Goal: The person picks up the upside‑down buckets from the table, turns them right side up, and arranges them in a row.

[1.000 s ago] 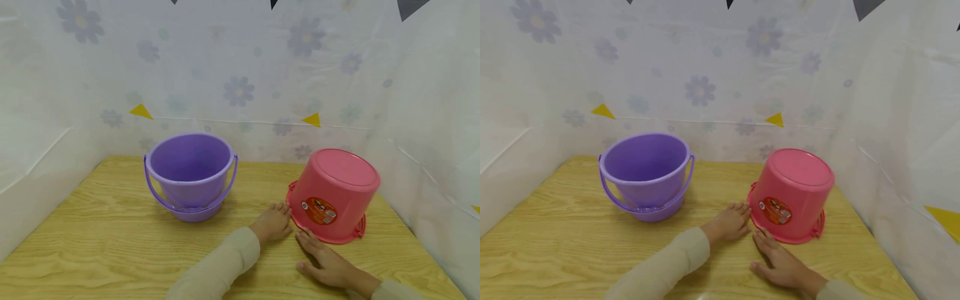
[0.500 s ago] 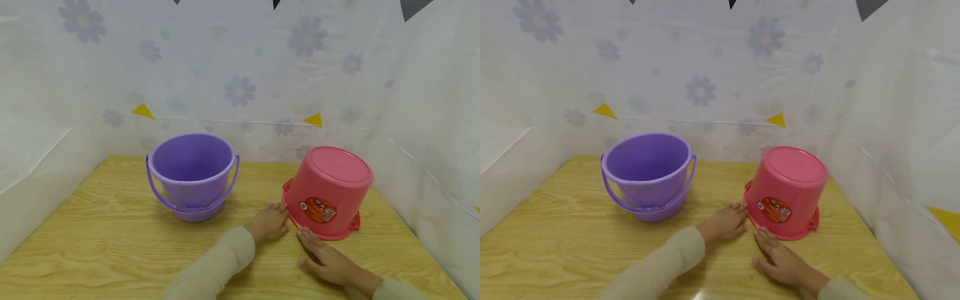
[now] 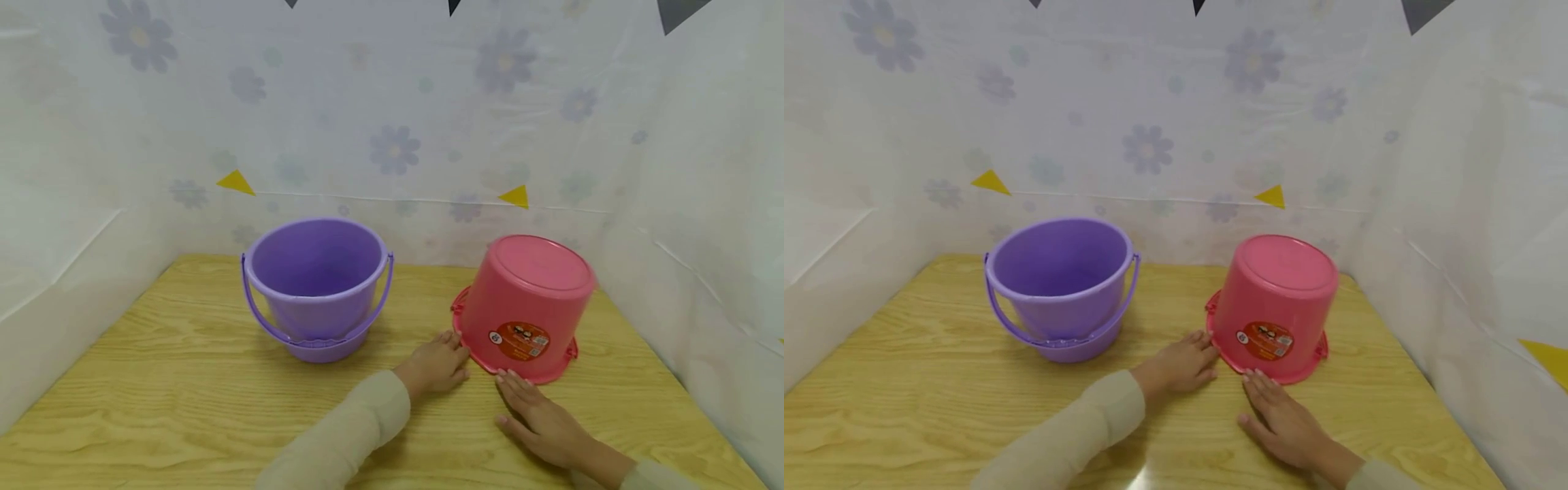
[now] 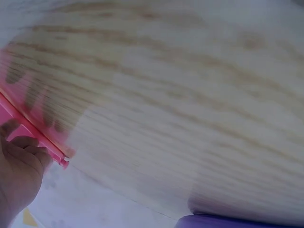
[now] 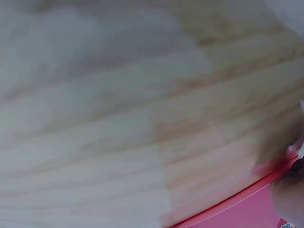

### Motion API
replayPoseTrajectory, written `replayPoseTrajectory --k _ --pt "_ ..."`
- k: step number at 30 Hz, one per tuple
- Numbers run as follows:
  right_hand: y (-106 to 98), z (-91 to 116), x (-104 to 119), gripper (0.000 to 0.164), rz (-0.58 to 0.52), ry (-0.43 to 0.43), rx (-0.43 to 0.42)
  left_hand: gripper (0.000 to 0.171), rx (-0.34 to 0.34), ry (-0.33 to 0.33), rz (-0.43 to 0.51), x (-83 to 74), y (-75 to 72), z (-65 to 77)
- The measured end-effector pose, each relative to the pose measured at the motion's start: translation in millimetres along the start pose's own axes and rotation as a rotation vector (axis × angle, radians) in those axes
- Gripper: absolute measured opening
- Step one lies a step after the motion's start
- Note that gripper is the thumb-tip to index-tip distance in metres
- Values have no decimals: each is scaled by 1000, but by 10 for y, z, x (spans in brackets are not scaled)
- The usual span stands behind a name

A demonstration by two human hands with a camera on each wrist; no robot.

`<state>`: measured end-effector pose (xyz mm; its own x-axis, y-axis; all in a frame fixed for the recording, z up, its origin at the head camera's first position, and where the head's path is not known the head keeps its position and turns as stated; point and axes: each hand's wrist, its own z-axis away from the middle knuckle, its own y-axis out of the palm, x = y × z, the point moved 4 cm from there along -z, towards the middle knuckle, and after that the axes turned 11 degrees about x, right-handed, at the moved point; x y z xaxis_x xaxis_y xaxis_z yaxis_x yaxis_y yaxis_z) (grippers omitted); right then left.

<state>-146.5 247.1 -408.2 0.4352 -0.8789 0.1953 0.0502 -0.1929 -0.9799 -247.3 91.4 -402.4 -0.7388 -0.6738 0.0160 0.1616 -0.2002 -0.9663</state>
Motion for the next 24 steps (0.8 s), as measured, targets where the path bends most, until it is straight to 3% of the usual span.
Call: replayPoseTrajectory --k 8,17,24 --pt "-36 80 -100 56 45 108 18 48 5 23 20 34 -1 42" --pt "-68 89 -314 66 -79 199 86 45 4 32 31 67 26 61" --pt "-81 58 -525 71 -127 222 123 50 38 36 63 70 33 138"
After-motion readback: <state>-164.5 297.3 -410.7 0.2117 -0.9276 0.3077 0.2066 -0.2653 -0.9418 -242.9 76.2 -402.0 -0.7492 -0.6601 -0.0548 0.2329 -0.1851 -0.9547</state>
